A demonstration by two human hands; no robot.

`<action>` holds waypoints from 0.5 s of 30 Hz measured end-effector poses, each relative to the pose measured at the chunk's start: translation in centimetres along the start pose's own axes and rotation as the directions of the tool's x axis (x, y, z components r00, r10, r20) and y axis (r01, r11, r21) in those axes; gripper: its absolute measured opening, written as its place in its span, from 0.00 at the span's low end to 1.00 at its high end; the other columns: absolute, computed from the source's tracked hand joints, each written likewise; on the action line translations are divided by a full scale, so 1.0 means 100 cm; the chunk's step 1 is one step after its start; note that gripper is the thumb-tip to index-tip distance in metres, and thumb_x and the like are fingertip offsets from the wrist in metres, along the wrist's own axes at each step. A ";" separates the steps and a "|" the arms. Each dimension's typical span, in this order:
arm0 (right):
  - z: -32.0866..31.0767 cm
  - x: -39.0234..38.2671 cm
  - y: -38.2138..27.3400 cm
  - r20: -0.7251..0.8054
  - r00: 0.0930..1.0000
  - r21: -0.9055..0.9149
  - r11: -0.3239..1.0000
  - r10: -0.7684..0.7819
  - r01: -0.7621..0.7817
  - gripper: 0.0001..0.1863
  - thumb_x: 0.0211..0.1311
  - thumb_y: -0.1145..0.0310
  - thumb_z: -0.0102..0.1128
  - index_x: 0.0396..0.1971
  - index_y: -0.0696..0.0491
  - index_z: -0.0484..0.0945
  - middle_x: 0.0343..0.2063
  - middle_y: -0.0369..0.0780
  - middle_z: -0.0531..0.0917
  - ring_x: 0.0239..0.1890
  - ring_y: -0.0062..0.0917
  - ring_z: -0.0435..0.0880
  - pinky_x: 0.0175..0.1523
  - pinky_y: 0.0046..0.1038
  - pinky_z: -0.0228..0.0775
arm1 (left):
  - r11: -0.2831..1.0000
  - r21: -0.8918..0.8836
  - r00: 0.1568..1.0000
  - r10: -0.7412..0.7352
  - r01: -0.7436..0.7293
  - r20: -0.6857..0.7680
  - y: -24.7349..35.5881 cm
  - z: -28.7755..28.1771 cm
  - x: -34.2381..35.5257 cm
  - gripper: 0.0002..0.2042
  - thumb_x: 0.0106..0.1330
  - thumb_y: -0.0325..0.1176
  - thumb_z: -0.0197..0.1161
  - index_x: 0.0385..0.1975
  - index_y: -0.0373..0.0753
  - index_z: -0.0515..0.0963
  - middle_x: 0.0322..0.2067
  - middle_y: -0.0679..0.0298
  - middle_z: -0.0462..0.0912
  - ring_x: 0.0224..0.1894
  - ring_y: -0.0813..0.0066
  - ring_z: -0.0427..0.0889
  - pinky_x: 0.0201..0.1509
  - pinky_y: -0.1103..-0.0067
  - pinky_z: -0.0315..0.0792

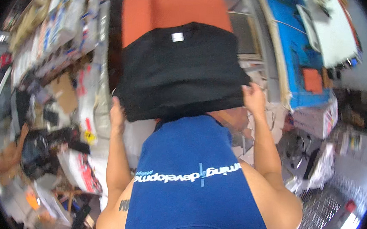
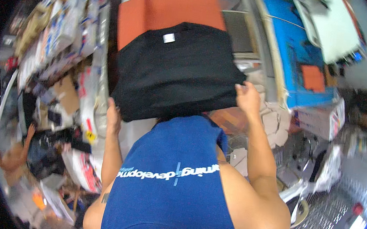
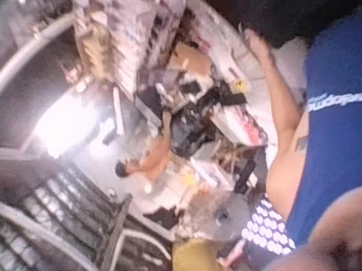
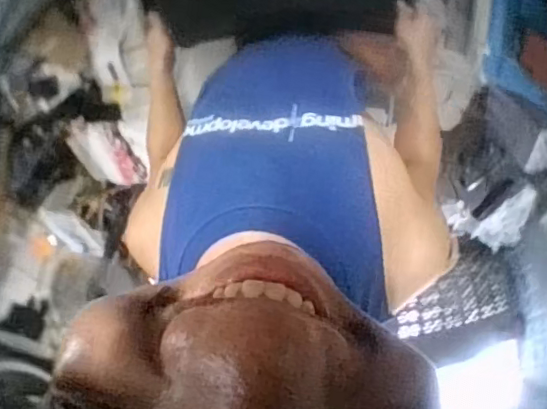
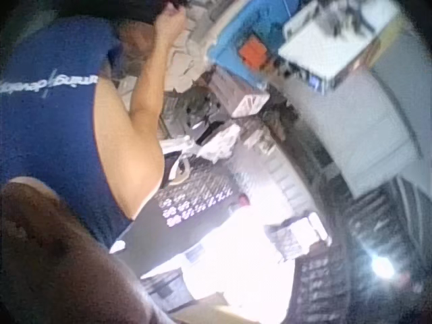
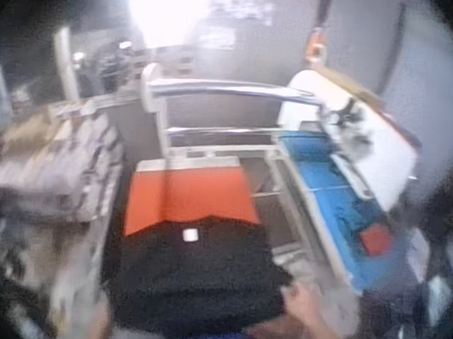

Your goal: The person places a black t-shirt on a heat press, aligns a Ferrari graphic transfer, and operates the press to apply the design. They then remove the finished shirt and repeat the process with another t-shirt, adding a small tag before pressing.

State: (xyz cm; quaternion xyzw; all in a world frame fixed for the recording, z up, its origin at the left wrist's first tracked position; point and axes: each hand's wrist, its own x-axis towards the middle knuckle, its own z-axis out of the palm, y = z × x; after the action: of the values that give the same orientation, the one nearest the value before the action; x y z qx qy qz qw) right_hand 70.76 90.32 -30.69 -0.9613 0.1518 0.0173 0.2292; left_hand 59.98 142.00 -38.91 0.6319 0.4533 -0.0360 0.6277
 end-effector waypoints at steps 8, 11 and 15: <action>-0.164 0.040 0.033 -0.595 0.774 -0.114 0.976 -0.215 0.184 0.11 0.66 0.61 0.64 0.36 0.54 0.86 0.34 0.47 0.88 0.42 0.44 0.86 0.50 0.41 0.75 | 0.975 0.051 0.908 -0.222 0.218 0.356 -0.014 -0.026 0.010 0.45 0.75 0.71 0.33 0.61 0.30 0.77 0.56 0.54 0.84 0.44 0.69 0.85 0.51 0.73 0.76; -0.187 0.083 0.078 -0.652 0.725 -0.507 0.839 -0.222 -0.198 0.20 0.64 0.54 0.66 0.47 0.54 0.84 0.42 0.48 0.88 0.46 0.47 0.86 0.55 0.40 0.76 | 0.826 0.563 0.992 -0.065 -0.009 0.112 -0.010 -0.031 0.024 0.42 0.76 0.69 0.39 0.58 0.29 0.79 0.50 0.54 0.87 0.31 0.71 0.83 0.37 0.76 0.75; -0.207 0.080 0.086 -0.514 0.855 -0.357 0.889 0.069 -0.286 0.30 0.52 0.52 0.78 0.49 0.58 0.83 0.45 0.51 0.88 0.47 0.48 0.87 0.54 0.47 0.77 | 0.786 0.600 0.989 0.130 -0.148 0.074 0.012 -0.037 0.021 0.33 0.77 0.59 0.50 0.58 0.29 0.79 0.44 0.52 0.88 0.35 0.69 0.84 0.42 0.71 0.76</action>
State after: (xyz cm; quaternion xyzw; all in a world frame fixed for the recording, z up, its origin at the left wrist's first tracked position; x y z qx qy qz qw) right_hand 75.11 71.55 -16.78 -0.9418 0.2873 -0.1715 -0.0322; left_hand 60.01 146.45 -38.52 0.8299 0.3614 -0.1415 0.4009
